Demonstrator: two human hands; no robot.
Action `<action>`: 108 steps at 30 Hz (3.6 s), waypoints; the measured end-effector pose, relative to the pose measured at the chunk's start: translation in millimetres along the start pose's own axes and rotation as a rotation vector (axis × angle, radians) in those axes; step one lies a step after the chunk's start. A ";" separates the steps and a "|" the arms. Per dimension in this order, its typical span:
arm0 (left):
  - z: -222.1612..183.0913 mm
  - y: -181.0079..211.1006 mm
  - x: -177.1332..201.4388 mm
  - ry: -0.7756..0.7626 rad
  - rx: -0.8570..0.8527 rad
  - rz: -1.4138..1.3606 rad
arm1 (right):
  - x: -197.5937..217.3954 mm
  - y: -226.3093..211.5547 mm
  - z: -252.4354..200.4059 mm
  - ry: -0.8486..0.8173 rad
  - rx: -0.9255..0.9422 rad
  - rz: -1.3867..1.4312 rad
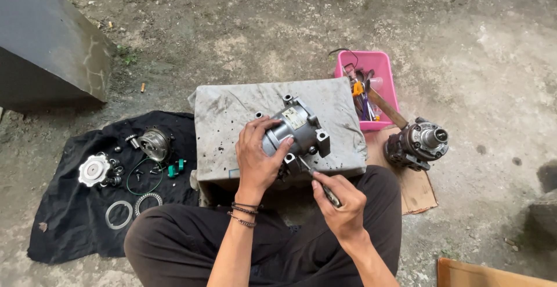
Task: Disassembling a car air conditioning compressor using a screwdriver to pry and unscrew parts
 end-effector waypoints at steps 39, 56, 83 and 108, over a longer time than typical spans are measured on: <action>1.2 -10.7 -1.4 -0.032 0.024 -0.136 | -10.2 45.0 16.6 0.035 -0.216 0.247; -0.7 -28.8 -10.9 0.017 0.040 -0.222 | -5.8 48.8 27.8 0.137 -0.311 0.402; -2.3 -37.8 -10.5 -0.120 -0.019 -0.186 | 6.8 37.0 6.1 0.051 -0.384 0.194; -7.5 -68.2 -25.4 -0.017 0.140 -0.356 | 33.3 14.3 62.1 0.247 0.046 -0.079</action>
Point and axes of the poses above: each hand's wrist, its own z-axis towards the middle knuckle, its own x-axis out of the back of the hand, y = z × x, the point moved 6 cm from there along z, towards the middle knuckle, and after that the axes turned 9 degrees about x, right-handed, at the moved point
